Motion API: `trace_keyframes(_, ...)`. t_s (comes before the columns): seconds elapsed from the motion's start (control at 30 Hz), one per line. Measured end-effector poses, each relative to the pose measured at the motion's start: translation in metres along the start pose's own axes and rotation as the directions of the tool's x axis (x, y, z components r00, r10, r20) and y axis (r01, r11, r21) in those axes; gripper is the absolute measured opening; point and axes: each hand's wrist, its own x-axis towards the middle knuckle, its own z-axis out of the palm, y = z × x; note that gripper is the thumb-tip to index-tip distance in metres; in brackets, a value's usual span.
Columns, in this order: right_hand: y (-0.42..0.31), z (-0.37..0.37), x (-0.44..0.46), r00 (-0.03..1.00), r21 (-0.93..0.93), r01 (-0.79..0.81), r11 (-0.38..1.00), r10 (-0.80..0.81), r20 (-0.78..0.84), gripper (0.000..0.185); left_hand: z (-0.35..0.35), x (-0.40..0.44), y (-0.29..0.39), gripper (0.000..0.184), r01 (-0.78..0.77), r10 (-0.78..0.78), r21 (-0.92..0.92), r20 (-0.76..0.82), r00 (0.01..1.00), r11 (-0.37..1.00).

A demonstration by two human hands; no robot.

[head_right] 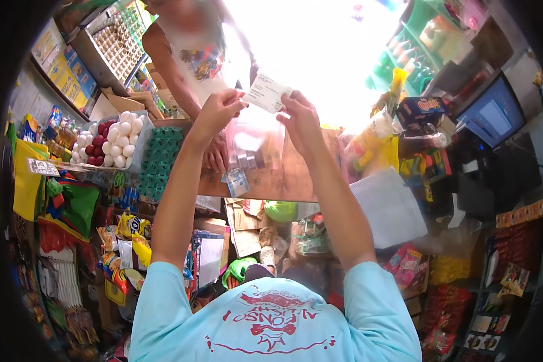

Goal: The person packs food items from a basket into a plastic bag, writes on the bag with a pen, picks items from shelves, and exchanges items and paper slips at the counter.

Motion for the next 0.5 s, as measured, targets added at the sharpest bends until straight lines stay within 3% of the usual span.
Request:
trace_keyframes(0.07,0.004,0.005,0.014,1.0,-0.057,0.003,0.998,-0.004,-0.005,0.015,-0.005,0.011,0.001,0.028,-0.09,0.098,0.215,-0.027,0.995,0.972)
trace_keyframes(0.1,0.011,0.003,0.021,1.0,-0.059,-0.011,0.998,0.01,-0.013,0.014,-0.01,0.017,-0.003,0.028,-0.015,0.005,0.316,0.033,0.999,0.949)
trace_keyframes(0.2,0.024,0.004,0.026,0.996,-0.061,-0.06,0.996,0.056,-0.069,0.012,-0.009,0.009,-0.023,0.029,0.017,-0.023,0.355,0.014,1.0,0.935)
trace_keyframes(0.23,0.029,0.007,0.026,0.993,-0.06,-0.082,0.995,0.076,-0.091,0.011,-0.009,0.0,-0.034,0.029,-0.029,0.041,0.42,-0.019,0.999,0.907)
trace_keyframes(0.27,0.036,0.003,0.028,0.992,-0.064,-0.087,0.994,0.08,-0.099,0.011,-0.003,-0.015,-0.047,0.029,-0.019,0.114,0.423,-0.2,0.973,0.906)
trace_keyframes(0.33,0.047,-0.008,0.034,0.99,-0.069,-0.092,0.993,0.084,-0.116,0.01,0.015,-0.055,-0.062,0.031,-0.001,0.254,0.432,-0.528,0.81,0.902)
trace_keyframes(0.4,0.044,-0.008,0.029,0.992,-0.064,-0.1,0.993,0.095,-0.081,0.008,0.04,-0.104,-0.058,0.035,0.194,-0.008,0.201,-0.675,0.738,0.96)
trace_keyframes(0.47,0.041,-0.014,0.022,0.993,-0.087,-0.109,0.99,0.104,-0.059,0.007,0.076,-0.148,-0.112,0.041,0.322,-0.025,0.256,-0.747,0.664,0.911)
trace_keyframes(0.5,0.04,-0.017,0.018,0.992,-0.112,-0.118,0.987,0.113,-0.049,0.006,0.09,-0.168,-0.109,0.045,0.415,-0.176,0.156,-0.734,0.656,0.896)
